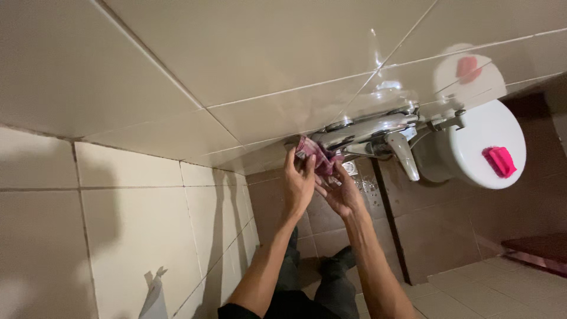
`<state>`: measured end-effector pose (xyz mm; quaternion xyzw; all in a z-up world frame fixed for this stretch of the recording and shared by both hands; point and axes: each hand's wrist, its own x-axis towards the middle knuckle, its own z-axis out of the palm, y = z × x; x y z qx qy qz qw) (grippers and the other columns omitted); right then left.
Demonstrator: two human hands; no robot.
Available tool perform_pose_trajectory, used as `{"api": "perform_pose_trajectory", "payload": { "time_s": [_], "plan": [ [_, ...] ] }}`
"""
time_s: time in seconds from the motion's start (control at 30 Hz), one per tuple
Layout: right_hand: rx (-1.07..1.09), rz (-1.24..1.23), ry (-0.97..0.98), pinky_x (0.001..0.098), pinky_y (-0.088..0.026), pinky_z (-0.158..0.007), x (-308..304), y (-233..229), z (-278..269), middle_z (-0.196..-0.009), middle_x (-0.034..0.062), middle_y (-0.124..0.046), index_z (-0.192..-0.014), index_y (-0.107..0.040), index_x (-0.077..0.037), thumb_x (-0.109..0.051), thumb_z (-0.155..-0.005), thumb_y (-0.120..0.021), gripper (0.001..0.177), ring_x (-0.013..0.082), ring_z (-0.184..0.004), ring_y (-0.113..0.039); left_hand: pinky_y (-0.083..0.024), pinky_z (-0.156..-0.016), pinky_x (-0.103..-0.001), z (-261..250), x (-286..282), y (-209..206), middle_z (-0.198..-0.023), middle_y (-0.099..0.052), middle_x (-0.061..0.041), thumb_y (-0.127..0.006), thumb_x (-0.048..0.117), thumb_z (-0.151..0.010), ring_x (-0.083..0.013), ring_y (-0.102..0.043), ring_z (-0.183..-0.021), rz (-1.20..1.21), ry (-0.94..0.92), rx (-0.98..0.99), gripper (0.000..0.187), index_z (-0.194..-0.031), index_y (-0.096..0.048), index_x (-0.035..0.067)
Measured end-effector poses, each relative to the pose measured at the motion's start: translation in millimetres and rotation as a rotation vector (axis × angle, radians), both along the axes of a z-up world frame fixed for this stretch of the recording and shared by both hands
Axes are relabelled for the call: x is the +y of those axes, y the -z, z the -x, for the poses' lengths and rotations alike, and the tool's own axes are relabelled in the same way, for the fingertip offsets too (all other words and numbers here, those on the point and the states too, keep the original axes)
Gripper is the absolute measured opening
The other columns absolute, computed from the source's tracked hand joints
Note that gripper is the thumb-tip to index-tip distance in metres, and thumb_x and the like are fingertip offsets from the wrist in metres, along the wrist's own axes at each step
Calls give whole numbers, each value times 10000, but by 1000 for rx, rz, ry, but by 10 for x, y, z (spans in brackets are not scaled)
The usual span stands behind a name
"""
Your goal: The person holds a cloth under a running faucet to dampen it and then uses the cloth to wipe the chrome surfaces of the shower mixer and faucet handle.
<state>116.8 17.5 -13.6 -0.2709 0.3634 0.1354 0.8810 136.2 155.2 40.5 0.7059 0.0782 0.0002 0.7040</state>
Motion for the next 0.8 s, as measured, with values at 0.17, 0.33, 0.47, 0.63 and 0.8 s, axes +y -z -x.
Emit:
{"api": "perform_pose_trajectory", "payload": {
  "time_s": [0.17, 0.33, 0.47, 0.63, 0.8],
  "plan": [
    [-8, 41, -12, 453, -546, -1044, 3, 93, -43, -1191, 135, -549, -1360, -508, -10, -421, -974, -661, 584, 296, -1107, -603, -591, -802, -414, -185, -55, 135, -1091, -711, -176, -729, 352, -956, -296, -722, -949, -316, -113, -133, 534, -1330, -588, -2],
    [-3, 128, -21, 433, -597, -1001, 54, -12, -31, -1193, 214, -551, -1329, -496, 22, -398, -957, -632, 578, 339, -1135, -622, -626, -846, -446, -278, 22, 500, -1140, -699, -160, -659, 487, -925, -314, -746, -991, -236, -21, 148, 618, -1316, -587, 14],
    [-7, 161, -23, 447, -610, -1012, 114, 2, -61, -1191, 207, -506, -1278, -520, 33, -322, -978, -631, 479, 361, -1165, -609, -531, -1019, -526, -316, 76, 940, -1428, -508, -247, -654, 551, -932, -377, -601, -1244, -253, -41, 232, 806, -1461, -432, -15],
    [-5, 176, -67, 459, -603, -1011, 127, 118, -34, -1200, 239, -599, -1155, -569, 22, -277, -1008, -582, 334, 360, -1171, -648, -395, -1141, -542, -309, 86, 1354, -1604, -332, -244, -617, 566, -938, -376, -407, -1432, -211, -45, 383, 905, -1586, -287, 28],
    [-39, 116, -32, 501, -601, -1011, 118, 436, -34, -1159, 230, -645, -915, -491, -42, -248, -1066, -621, 287, 373, -1171, -704, -436, -1137, -475, -284, 131, 1366, -1525, -482, -227, -672, 468, -960, -348, -502, -1386, -204, -107, 281, 784, -1526, -411, -8]
  ]
}}
